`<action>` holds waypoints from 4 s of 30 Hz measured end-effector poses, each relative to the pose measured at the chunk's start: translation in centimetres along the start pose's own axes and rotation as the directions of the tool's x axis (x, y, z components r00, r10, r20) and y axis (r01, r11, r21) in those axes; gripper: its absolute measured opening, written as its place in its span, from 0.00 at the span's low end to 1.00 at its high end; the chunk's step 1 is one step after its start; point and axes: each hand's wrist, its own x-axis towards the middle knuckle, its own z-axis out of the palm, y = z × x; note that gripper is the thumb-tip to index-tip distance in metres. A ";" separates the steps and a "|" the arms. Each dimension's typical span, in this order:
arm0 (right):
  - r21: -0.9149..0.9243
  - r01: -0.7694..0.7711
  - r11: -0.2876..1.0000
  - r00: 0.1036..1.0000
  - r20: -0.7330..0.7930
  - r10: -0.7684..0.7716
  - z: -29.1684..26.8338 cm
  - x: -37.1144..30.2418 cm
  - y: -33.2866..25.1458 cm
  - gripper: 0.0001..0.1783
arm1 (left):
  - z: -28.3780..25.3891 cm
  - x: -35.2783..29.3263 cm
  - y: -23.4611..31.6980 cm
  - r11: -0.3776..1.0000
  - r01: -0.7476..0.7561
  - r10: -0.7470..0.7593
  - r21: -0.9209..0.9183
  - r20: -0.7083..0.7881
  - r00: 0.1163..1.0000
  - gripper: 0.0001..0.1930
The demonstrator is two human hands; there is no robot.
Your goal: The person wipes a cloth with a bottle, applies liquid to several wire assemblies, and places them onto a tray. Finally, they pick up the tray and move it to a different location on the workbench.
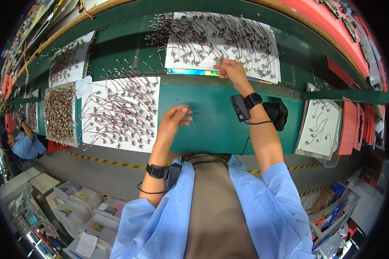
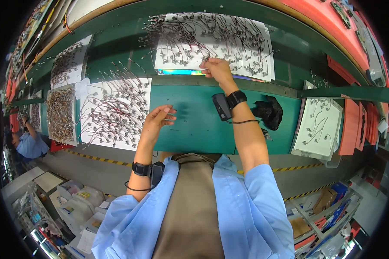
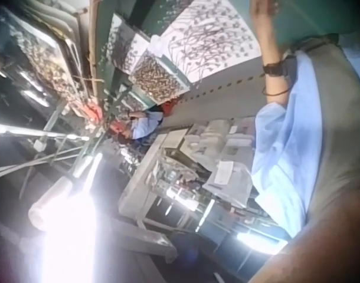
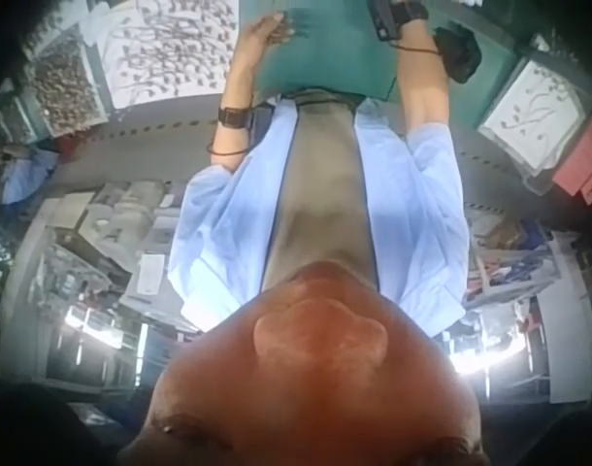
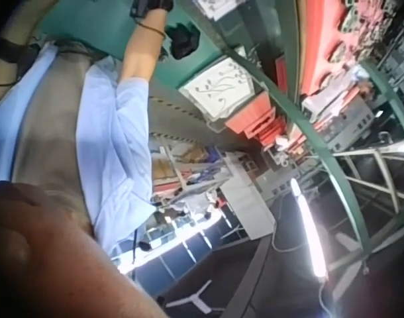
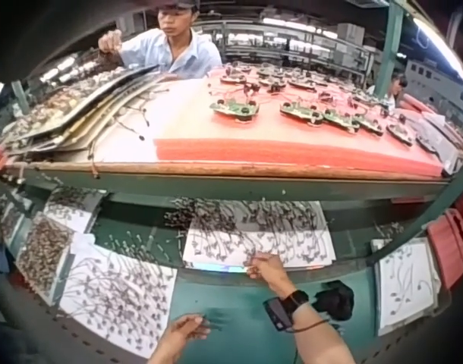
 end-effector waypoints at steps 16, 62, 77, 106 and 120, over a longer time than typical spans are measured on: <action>-0.134 0.211 0.968 0.975 -0.048 -0.219 0.9 -2.3 1.7 0.15 | -0.3 -0.4 -0.1 1.000 0.005 -0.006 -0.023 -0.041 0.999 0.15; 0.300 0.169 0.939 0.886 0.371 -0.278 4.9 -21.6 -5.0 0.21 | 5.2 -5.9 6.2 0.792 -0.610 0.607 0.007 0.090 0.790 0.10; 0.102 0.343 0.934 0.896 0.263 -0.358 4.9 -20.9 -6.4 0.11 | 5.9 -6.1 6.4 0.688 -0.685 0.687 0.241 0.090 0.722 0.09; -0.014 0.450 0.893 0.869 0.237 -0.434 3.9 -20.3 -6.2 0.05 | 7.3 -6.3 6.6 0.871 -0.490 0.487 0.030 0.066 0.871 0.08; 0.057 0.370 0.927 0.886 0.278 -0.371 4.1 -21.0 -6.2 0.07 | 7.1 -7.3 6.7 0.808 -0.568 0.564 0.157 0.070 0.823 0.07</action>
